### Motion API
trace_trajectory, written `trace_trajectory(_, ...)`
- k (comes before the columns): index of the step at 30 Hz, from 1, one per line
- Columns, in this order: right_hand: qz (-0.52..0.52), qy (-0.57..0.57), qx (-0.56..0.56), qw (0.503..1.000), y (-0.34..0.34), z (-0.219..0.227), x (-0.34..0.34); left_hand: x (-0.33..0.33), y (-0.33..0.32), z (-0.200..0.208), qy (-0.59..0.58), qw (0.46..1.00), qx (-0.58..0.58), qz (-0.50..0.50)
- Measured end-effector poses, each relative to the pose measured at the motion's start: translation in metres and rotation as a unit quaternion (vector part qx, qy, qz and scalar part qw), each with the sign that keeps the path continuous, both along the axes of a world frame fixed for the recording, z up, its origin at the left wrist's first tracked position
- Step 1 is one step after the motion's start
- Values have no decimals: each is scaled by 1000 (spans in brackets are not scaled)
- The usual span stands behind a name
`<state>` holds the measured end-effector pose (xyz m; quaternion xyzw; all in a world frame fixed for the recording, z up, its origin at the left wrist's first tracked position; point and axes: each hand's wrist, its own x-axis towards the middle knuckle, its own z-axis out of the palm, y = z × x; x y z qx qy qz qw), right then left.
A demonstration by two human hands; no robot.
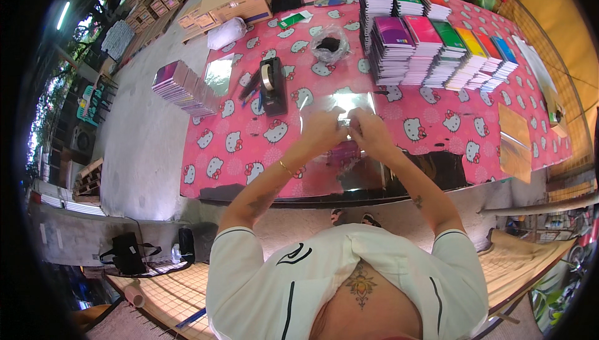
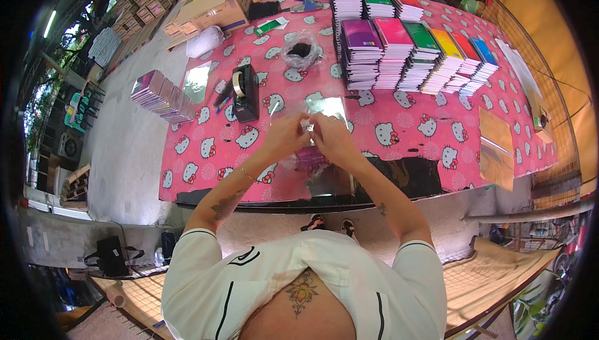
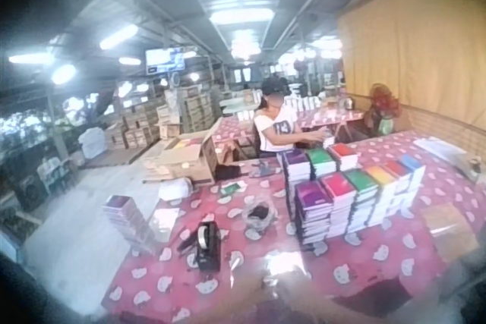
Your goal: The person places small notebooks into plastic sleeves by hand, secures the sleeves with tape from a dispenser, and then stacks the packaged notebooks onto the table.
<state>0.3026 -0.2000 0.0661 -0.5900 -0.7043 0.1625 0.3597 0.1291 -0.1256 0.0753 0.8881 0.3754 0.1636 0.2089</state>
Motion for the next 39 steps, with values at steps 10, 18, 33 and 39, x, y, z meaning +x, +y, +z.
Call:
trace_trajectory(10,-99,411,-110,900,6,-42,-6,-57,82,-71,-375,897,-132,192)
trace_trajectory(18,-67,409,-126,901,4,-47,-7,-153,159,-114,-480,775,-258,320)
trace_trajectory(33,-64,405,-102,906,2,-50,-3,-42,76,30,-39,987,-50,-150)
trace_trajectory(39,-54,432,-133,890,-1,-38,3,49,77,48,307,902,79,-293)
